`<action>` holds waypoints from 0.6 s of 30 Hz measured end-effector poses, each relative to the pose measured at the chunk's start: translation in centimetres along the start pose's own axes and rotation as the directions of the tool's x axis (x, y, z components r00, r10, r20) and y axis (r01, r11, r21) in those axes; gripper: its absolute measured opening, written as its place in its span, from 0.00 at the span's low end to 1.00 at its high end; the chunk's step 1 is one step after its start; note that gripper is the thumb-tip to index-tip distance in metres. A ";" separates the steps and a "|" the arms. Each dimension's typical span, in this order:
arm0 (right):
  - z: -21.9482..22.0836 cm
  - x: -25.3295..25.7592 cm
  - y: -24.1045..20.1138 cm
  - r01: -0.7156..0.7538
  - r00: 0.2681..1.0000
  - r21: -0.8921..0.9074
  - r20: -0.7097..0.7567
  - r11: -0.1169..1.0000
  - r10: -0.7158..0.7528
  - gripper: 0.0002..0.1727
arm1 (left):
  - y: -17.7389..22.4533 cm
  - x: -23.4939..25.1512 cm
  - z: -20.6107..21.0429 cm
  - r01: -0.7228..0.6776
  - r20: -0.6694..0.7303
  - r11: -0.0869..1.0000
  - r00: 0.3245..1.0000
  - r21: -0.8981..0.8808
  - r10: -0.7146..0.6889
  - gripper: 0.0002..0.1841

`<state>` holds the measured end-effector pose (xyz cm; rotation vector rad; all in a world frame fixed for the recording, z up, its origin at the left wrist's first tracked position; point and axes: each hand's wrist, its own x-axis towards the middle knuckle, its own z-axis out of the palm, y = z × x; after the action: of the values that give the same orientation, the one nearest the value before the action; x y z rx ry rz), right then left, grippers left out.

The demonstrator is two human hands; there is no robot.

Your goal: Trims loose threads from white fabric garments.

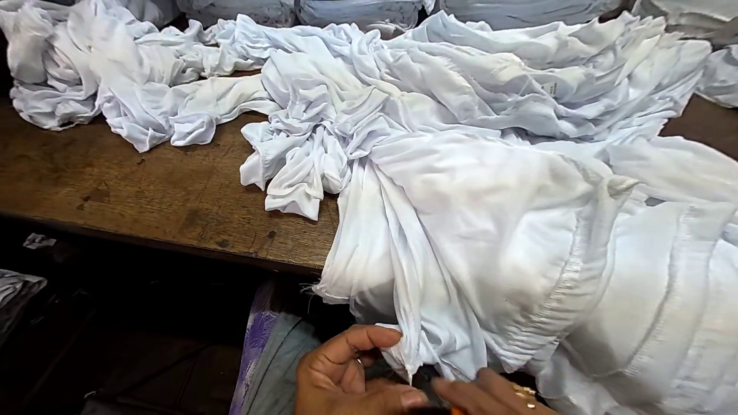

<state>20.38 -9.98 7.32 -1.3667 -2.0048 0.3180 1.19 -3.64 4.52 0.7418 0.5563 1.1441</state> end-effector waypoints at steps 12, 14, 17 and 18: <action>-0.2 -0.7 2.0 0.098 0.986 -0.336 -0.094 0.937 -0.137 0.21 | 0.6 -0.3 0.5 0.050 0.019 0.998 0.999 -0.032 -0.050 0.28; 0.0 -0.4 1.9 0.100 0.985 -0.351 -0.094 0.931 -0.142 0.20 | 0.6 -0.3 0.6 0.057 0.009 0.998 0.998 -0.027 -0.057 0.28; 0.1 -0.1 2.0 0.070 0.990 -0.320 -0.091 0.945 -0.104 0.20 | 0.4 -0.4 0.6 0.058 0.005 0.998 0.998 -0.021 -0.058 0.29; 0.0 0.0 2.1 0.043 0.994 -0.268 -0.090 0.962 -0.069 0.20 | 0.5 -0.4 0.7 0.060 0.005 0.998 0.998 -0.014 -0.060 0.29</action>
<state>21.88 -9.13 6.17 -1.4527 -2.0536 -0.0473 1.27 -4.06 5.31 0.7113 0.5623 1.0897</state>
